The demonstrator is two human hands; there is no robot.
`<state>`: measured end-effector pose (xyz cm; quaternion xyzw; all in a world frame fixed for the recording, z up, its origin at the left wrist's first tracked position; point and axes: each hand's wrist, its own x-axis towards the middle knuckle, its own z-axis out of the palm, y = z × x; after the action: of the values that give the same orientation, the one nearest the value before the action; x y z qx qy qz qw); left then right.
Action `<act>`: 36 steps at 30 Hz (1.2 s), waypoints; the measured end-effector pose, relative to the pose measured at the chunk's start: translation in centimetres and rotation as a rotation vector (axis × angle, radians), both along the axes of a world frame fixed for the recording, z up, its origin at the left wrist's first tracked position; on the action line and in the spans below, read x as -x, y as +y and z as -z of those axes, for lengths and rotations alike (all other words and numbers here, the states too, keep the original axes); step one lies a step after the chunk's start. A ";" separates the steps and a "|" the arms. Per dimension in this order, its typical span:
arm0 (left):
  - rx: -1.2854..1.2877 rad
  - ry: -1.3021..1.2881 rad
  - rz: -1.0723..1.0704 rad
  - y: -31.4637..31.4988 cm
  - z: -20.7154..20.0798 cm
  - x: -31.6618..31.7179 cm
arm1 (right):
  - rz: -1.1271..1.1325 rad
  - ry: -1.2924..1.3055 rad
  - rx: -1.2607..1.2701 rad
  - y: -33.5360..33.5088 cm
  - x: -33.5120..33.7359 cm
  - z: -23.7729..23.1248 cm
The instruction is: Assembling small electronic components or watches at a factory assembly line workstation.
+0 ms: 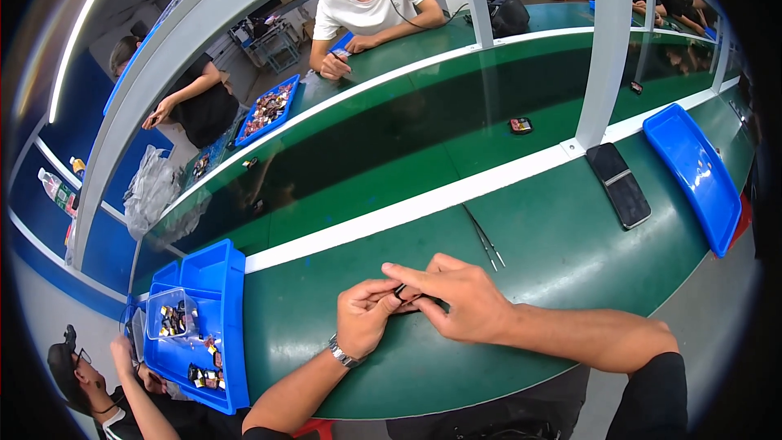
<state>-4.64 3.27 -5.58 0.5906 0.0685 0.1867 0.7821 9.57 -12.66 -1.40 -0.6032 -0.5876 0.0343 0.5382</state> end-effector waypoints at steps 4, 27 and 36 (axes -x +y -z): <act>-0.056 -0.058 0.005 0.3 0.0 -0.2 | 0.068 -0.196 -0.027 0.0 0.1 -0.3; 0.067 -0.044 0.018 0.0 -0.2 -0.6 | 0.049 -0.028 0.005 0.1 -0.3 0.9; 0.041 0.074 -0.081 -0.5 -1.1 -1.2 | 0.062 -0.041 0.042 0.5 -1.1 1.2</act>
<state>-3.40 2.79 -4.44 0.5777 0.1253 0.1947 0.7827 10.66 -12.18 -2.58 -0.6330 -0.5787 0.0176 0.5139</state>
